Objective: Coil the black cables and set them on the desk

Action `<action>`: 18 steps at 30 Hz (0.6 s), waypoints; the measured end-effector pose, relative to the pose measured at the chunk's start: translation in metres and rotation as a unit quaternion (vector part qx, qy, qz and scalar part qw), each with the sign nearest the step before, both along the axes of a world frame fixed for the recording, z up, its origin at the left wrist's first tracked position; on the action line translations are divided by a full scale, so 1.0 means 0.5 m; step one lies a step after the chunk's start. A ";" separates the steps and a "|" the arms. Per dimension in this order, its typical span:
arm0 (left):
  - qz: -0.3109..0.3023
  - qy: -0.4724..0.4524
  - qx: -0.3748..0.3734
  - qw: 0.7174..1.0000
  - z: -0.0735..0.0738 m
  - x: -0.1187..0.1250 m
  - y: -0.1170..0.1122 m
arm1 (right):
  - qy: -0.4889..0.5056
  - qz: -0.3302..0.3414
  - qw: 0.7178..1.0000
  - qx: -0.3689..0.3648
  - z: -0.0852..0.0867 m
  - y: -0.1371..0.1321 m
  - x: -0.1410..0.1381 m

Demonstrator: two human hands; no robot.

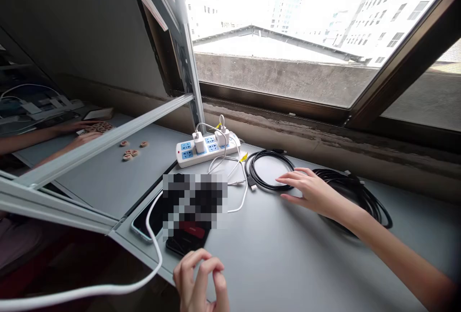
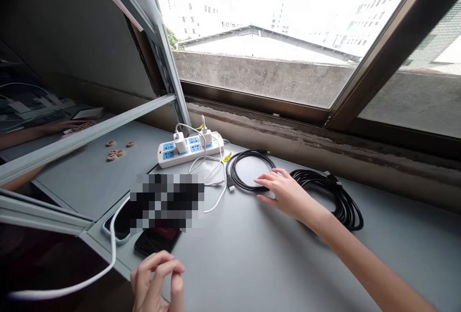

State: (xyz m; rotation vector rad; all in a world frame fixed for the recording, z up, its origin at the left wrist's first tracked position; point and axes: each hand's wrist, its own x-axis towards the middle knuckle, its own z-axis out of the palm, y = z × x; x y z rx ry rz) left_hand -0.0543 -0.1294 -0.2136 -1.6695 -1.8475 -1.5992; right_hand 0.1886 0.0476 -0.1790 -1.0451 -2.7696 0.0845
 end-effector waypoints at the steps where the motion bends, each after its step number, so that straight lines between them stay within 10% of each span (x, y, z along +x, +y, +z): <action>1: -0.013 0.009 -0.006 1.000 0.001 -0.001 0.000 | -0.002 -0.007 1.000 -0.012 -0.002 0.000 -0.009; 18: -0.042 -0.001 -0.025 0.999 -0.012 -0.010 0.002 | 0.298 -0.127 0.942 -0.084 0.044 -0.004 -0.031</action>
